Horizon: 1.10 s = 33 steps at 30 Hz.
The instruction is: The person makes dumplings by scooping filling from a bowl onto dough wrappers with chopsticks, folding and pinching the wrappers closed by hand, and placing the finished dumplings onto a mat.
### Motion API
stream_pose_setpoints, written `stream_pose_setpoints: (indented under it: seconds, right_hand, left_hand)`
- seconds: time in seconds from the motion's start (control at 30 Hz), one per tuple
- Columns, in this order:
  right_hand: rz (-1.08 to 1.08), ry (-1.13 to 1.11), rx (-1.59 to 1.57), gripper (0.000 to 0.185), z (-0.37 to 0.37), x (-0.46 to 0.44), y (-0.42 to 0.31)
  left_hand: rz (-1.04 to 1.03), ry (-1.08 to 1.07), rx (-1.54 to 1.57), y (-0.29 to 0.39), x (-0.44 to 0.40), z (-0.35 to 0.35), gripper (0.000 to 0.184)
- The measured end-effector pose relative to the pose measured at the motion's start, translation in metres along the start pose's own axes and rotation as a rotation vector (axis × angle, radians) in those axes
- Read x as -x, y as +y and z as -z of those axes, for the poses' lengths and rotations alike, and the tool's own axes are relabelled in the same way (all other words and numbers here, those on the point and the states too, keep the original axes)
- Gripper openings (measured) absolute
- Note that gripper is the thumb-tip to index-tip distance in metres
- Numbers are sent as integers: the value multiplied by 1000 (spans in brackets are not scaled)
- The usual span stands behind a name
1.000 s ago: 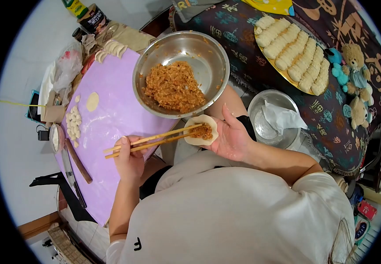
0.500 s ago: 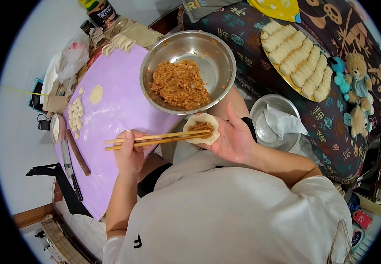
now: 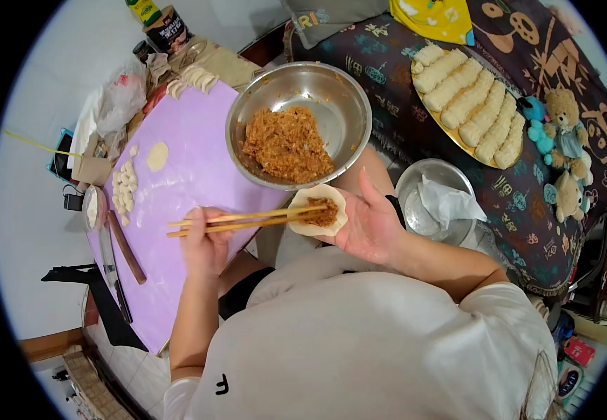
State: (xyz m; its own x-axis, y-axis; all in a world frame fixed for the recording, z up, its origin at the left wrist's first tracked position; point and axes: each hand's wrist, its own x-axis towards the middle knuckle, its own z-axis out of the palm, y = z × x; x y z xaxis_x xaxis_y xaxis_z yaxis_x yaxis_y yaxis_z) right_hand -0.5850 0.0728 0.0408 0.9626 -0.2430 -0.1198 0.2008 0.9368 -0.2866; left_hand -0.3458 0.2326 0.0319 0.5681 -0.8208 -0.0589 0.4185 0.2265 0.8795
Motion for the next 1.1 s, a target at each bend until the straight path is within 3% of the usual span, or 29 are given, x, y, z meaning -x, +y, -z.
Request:
stream_pose_setpoints:
  seconds: [0.1, 0.2, 0.3, 0.4, 0.5, 0.6, 0.7, 0.8, 0.9, 1.0, 1.1]
  right_hand:
    - [61, -17, 15, 79, -12, 1, -11]
    - [71, -28, 43, 79, -18, -2, -24]
    - [109, -91, 97, 83, -26, -12, -31]
    - [133, -73, 76, 82, -39, -23, -34]
    - [118, -73, 34, 80, -44, -37, -38]
    - [72, -82, 36, 78, -54, -47, -38]
    - [-33, -114, 68, 73, -62, -58, -27]
    - [-133, -114, 58, 70, -67, -68, -12]
    - [-183, -108, 110, 68, -73, -70, 0]
    - [-159, -209, 300, 51, -67, -72, 7]
    - [-65, -216, 557, 40, -63, -74, 18]
  left_hand:
    - [-148, 99, 143, 22, -28, 2, 31]
    - [-323, 255, -450, 37, -66, -33, 32]
    - [-174, 165, -624, 17, -104, -28, 30]
    - [-34, 126, -445, 13, -110, -15, 27]
    - [98, 252, -155, 21, -78, -13, 21]
    - [-145, 299, -524, 14, -32, -2, 20]
    - [-822, -48, -1194, 34, -1, -29, 28]
    - [-1120, -323, -1356, 51, 0, -52, 30]
    - [-1138, -415, -1309, 54, -6, -52, 23]
    - [-1097, -416, -1274, 55, -10, -52, 23]
    - [-587, -193, -880, 34, -9, -51, 22]
